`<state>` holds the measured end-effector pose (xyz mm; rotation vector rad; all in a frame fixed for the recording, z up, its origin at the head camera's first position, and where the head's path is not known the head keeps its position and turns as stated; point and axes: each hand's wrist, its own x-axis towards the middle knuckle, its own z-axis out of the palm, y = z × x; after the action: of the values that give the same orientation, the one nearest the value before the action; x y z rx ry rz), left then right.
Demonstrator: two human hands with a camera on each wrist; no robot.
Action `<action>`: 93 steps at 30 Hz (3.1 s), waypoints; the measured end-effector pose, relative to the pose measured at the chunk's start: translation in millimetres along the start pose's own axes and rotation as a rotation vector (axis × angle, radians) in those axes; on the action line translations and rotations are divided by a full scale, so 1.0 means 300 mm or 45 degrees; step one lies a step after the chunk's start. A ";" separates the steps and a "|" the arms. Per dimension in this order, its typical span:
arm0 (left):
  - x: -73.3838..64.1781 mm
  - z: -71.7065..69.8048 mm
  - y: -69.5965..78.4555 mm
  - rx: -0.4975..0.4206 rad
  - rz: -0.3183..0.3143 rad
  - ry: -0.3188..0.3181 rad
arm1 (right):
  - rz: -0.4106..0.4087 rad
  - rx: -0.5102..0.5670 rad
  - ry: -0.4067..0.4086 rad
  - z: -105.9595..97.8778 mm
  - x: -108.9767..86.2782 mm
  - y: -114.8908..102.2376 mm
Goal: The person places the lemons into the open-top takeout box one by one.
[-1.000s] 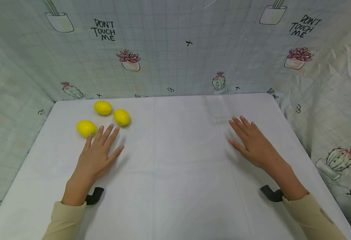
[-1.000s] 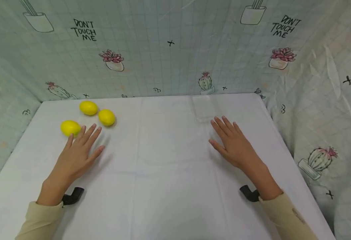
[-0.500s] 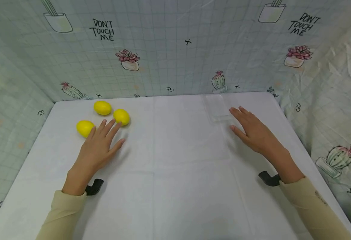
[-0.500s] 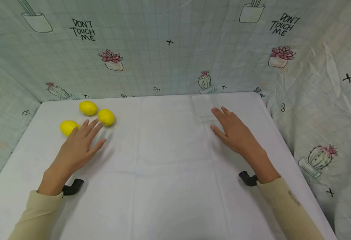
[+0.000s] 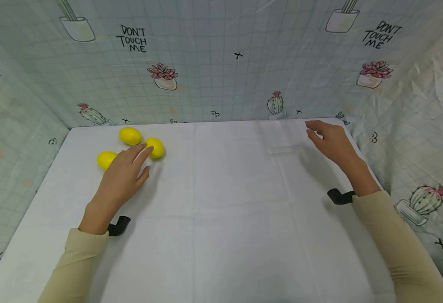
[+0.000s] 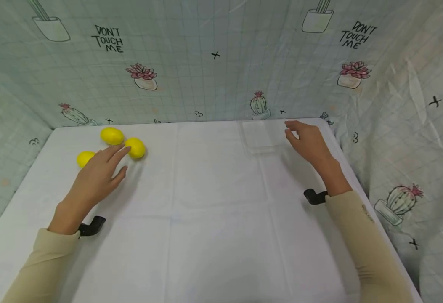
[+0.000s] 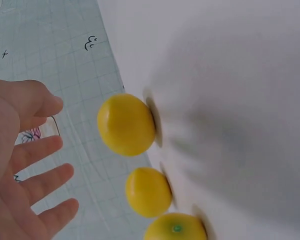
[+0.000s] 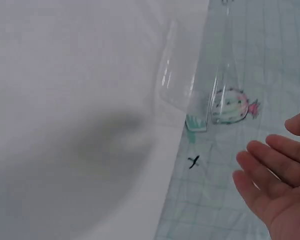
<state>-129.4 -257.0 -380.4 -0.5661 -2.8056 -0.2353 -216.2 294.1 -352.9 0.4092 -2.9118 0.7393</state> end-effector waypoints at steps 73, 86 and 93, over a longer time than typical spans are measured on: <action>0.186 0.047 -0.084 -0.214 -0.039 -0.339 | 0.293 1.331 -0.531 0.207 0.229 0.214; 0.205 0.041 0.033 -0.403 -0.071 -0.167 | 0.232 1.386 -0.516 0.223 0.218 0.220; 0.215 0.058 0.104 -0.501 -0.006 -0.034 | 0.313 1.404 -0.494 0.220 0.209 0.191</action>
<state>-178.3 -201.9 -374.9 -0.6480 -2.7979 -0.7968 -295.1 296.1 -426.0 0.2709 -2.5605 2.5182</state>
